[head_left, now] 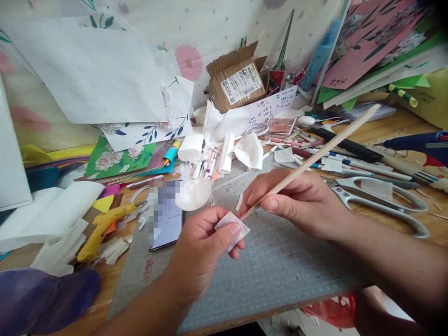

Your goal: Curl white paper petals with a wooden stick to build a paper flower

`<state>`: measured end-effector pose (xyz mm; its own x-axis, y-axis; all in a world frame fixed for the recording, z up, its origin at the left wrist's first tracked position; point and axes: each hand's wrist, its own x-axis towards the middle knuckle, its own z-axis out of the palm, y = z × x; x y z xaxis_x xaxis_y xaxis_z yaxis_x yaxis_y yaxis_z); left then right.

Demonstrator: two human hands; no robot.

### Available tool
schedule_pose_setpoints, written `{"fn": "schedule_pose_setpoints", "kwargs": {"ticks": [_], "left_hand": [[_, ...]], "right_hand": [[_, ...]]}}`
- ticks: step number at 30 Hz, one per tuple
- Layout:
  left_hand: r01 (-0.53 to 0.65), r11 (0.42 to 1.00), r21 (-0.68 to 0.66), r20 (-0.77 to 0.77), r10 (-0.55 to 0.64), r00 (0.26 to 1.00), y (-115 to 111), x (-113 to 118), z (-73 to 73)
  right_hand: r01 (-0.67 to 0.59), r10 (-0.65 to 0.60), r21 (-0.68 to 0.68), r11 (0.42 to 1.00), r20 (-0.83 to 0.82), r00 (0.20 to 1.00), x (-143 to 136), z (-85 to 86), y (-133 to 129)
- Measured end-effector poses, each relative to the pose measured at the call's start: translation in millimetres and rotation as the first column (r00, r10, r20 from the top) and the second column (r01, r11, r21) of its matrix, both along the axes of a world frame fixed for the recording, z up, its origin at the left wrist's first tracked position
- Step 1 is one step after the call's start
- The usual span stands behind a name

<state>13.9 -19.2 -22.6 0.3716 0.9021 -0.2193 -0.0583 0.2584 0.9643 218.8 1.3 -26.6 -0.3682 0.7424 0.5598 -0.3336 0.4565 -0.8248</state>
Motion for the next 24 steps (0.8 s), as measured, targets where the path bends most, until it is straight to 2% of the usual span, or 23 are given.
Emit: {"fn": "schedule_pose_setpoints", "kwargs": {"ticks": [18,24], "left_hand": [[-0.010,1.000,-0.003,0.001,0.010,1.000,1.4,-0.1,-4.0],[-0.018,1.000,-0.021,-0.011,0.018,1.000,0.3,1.4,-2.9]], "right_hand": [[-0.004,0.004,0.033,0.999,0.006,1.000,0.1,0.7,-0.7],[0.035,-0.038,0.074,0.997,0.043,0.998,-0.2,2.1,-1.6]]}}
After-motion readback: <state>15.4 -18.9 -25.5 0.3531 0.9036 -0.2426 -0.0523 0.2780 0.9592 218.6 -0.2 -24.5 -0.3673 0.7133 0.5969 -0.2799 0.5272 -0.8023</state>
